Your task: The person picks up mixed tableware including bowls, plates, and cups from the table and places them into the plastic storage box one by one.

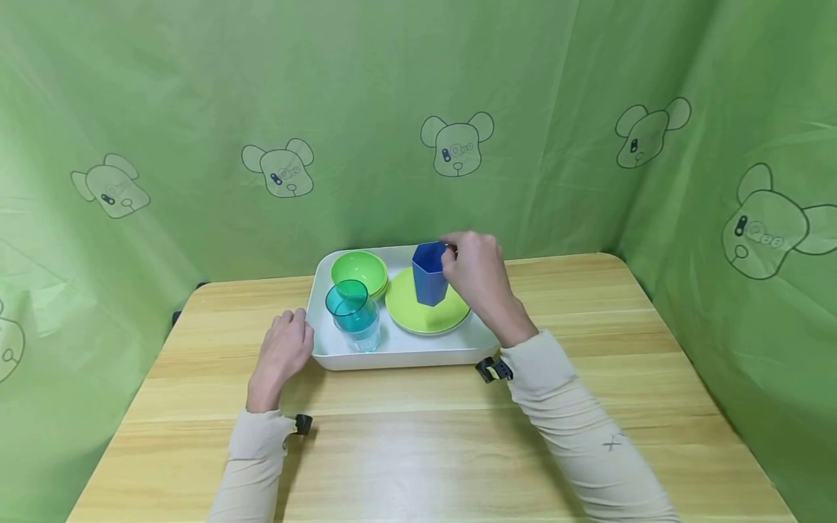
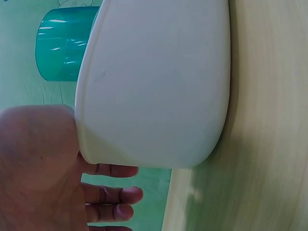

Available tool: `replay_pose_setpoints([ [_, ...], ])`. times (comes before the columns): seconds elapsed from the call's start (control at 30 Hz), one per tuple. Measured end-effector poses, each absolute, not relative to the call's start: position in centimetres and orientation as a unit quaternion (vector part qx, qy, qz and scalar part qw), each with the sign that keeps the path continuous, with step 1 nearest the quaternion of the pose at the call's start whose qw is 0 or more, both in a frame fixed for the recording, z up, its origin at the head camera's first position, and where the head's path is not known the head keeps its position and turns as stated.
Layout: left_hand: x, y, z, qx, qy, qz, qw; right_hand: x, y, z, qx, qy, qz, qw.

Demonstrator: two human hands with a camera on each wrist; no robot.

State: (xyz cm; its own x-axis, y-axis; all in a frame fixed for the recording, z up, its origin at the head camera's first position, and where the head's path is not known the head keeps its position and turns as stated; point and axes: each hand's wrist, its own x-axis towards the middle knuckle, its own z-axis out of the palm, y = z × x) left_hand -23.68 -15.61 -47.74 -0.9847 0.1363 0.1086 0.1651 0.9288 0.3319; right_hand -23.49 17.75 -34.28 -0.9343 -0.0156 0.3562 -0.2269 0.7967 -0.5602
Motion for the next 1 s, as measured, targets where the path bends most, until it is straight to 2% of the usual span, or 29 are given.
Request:
replay_pose_setpoints([
  [0.73, -23.6, -15.7, -47.6, -0.066, -0.982, -0.177, 0.033, -23.0, 14.2, -33.1, 0.109, -0.921, 0.326, 0.183],
  [0.87, -23.3, -15.7, -46.7, -0.062, -0.979, -0.186, 0.058, -22.9, 13.7, -32.9, 0.113, -0.916, 0.335, 0.189],
  [1.0, -22.7, -15.4, -44.8, -0.071, -0.962, -0.243, 0.106, -22.9, 13.3, -32.8, 0.123, -0.91, 0.34, 0.201],
])
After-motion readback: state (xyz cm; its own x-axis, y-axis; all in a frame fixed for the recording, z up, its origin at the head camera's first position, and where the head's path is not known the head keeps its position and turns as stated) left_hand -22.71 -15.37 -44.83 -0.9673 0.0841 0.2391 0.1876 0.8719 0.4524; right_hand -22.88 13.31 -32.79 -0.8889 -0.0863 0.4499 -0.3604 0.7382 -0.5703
